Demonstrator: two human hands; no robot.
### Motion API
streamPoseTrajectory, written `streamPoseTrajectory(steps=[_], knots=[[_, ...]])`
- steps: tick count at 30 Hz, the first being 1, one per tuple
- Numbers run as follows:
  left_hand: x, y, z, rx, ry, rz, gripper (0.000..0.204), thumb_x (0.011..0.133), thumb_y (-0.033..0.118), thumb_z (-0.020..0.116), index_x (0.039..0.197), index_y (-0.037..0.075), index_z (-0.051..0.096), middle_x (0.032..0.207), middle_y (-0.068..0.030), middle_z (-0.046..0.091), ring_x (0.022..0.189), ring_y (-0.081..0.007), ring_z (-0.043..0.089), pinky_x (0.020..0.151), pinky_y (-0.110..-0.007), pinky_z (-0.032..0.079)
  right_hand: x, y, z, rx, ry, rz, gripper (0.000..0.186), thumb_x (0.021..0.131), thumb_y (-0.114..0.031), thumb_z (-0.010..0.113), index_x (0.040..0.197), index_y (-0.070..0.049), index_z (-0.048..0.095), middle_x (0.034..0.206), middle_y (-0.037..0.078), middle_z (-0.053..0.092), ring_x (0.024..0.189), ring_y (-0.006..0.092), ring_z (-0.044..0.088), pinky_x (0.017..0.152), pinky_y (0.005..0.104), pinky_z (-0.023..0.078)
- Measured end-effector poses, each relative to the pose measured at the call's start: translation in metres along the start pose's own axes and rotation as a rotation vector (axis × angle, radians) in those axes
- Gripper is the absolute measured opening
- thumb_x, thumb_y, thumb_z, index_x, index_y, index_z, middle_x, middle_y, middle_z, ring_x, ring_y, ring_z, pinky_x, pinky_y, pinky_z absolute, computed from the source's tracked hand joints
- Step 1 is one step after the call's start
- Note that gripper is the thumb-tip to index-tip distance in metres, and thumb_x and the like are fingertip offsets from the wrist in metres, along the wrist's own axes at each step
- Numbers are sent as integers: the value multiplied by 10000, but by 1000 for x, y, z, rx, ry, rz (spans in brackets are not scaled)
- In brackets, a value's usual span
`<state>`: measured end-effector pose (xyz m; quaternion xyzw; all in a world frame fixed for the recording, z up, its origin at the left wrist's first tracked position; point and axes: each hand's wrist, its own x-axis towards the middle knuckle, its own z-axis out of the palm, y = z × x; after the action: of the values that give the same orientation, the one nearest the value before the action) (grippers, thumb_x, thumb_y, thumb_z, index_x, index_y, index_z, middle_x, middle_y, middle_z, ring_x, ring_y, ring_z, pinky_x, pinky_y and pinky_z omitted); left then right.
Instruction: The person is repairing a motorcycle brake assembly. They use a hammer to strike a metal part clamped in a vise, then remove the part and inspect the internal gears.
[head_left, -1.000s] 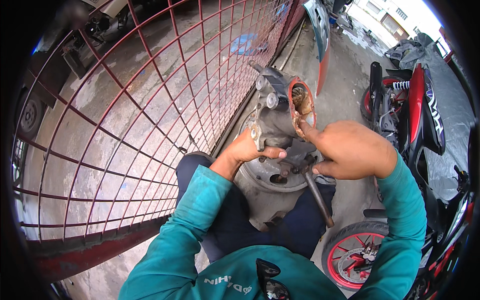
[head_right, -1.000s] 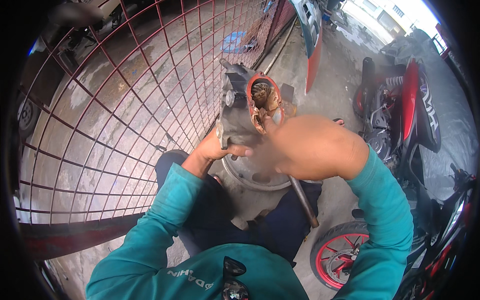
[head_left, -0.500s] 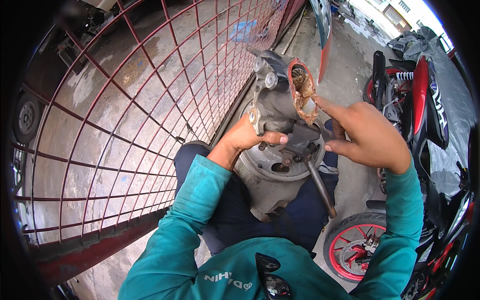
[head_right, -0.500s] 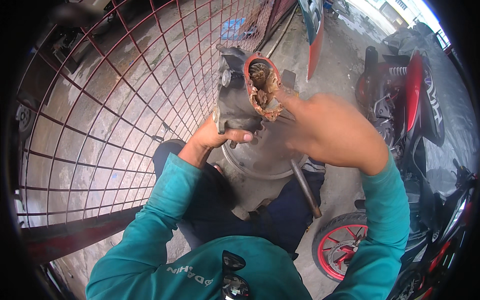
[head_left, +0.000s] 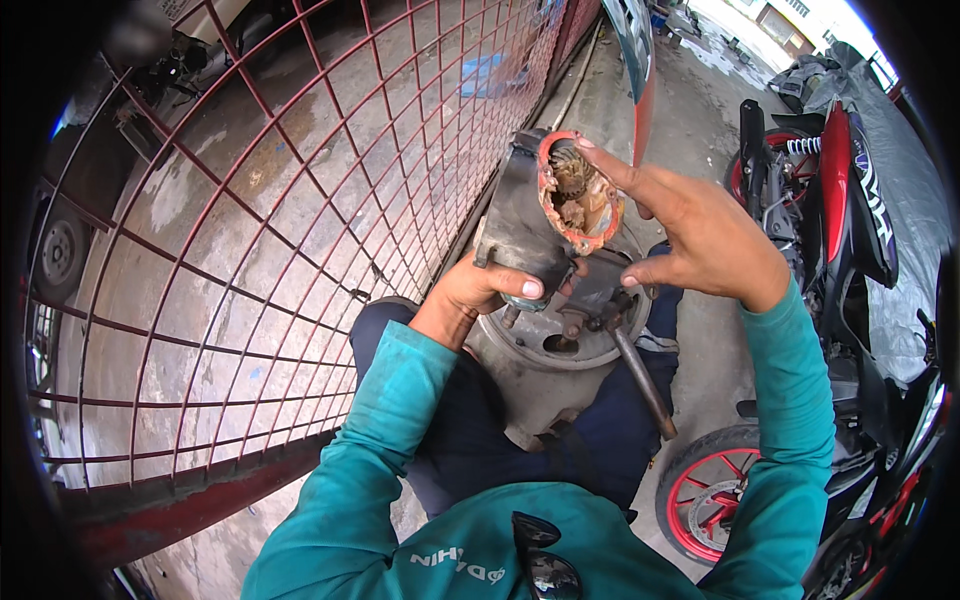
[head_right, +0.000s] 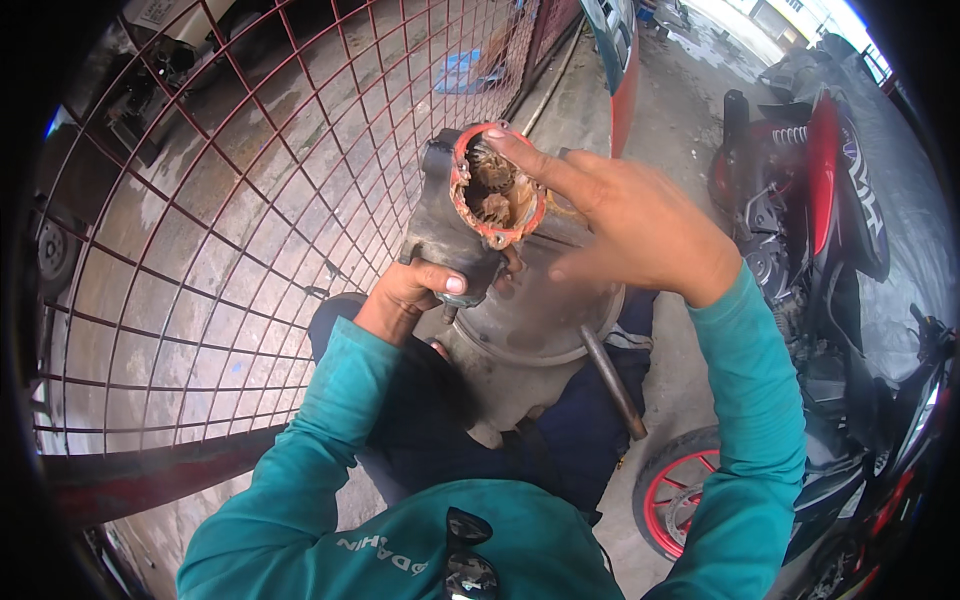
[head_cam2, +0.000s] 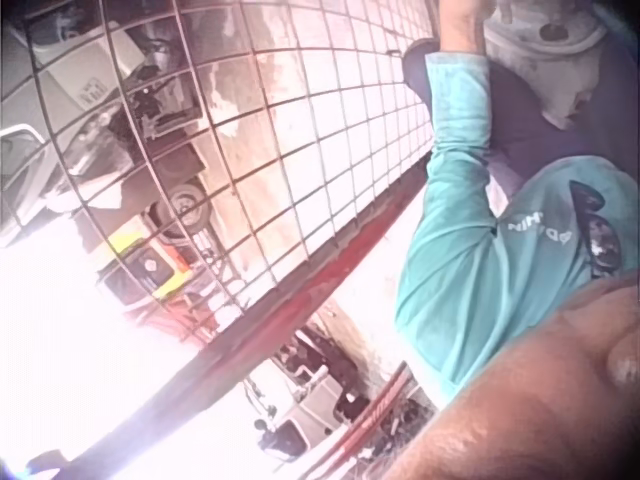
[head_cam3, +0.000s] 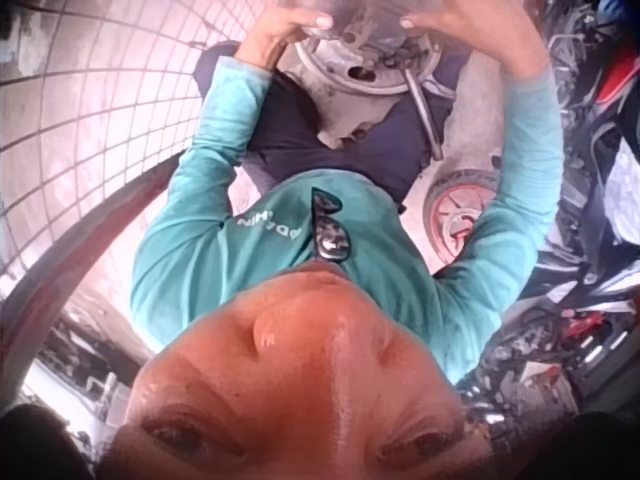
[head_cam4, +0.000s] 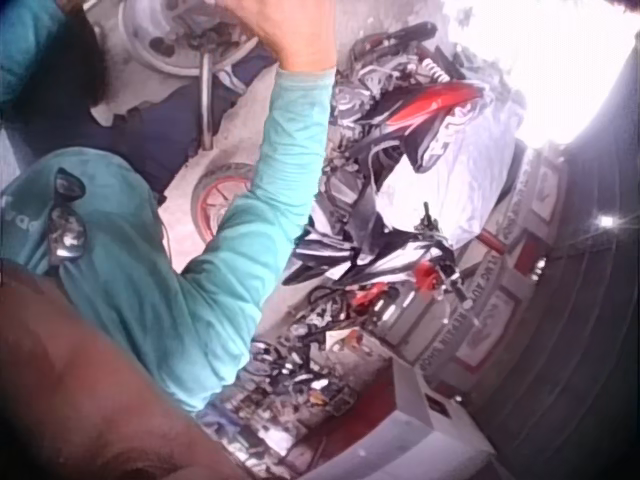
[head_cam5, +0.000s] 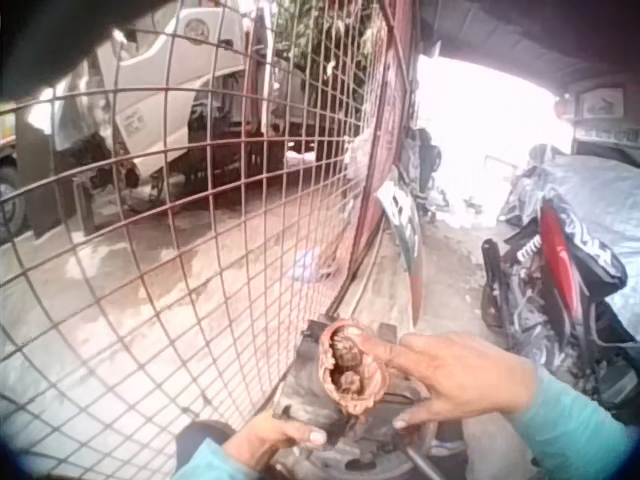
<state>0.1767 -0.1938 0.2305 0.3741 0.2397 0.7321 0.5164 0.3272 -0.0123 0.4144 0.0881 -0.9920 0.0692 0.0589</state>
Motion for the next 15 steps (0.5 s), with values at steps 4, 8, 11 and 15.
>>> streamPoseTrajectory(steps=[4,8,11,15], knots=[[-9,0,3,-33,-18,-56,723,683,138,843,1342,-25,594,1159,-210,719,1029,-294,714,928,-423,584,14,-8,-4,-83,-128,-51,1208,591,-226,917,1631,-319,310,839,139,669,788,399,655,716,482,496],[-12,-1,5,-91,-50,-74,741,676,150,841,1348,-31,586,1165,-231,715,1026,-318,721,936,-439,586,17,-21,-15,-253,-262,-20,1206,594,-186,912,1627,-342,311,798,126,682,707,384,660,668,487,500],[-13,-3,4,-138,-75,-90,759,674,166,838,1356,-36,576,1172,-245,709,1023,-339,727,945,-454,585,10,-19,-10,-264,-206,-137,1194,610,-157,902,1625,-361,308,779,122,690,674,373,661,628,478,501],[-14,-10,-7,-190,-124,-115,753,687,186,822,1357,-48,571,1194,-266,694,1022,-361,728,959,-474,579,4,-19,-10,-221,-181,-230,1153,629,-140,891,1610,-385,339,741,117,690,660,366,662,607,472,505]])
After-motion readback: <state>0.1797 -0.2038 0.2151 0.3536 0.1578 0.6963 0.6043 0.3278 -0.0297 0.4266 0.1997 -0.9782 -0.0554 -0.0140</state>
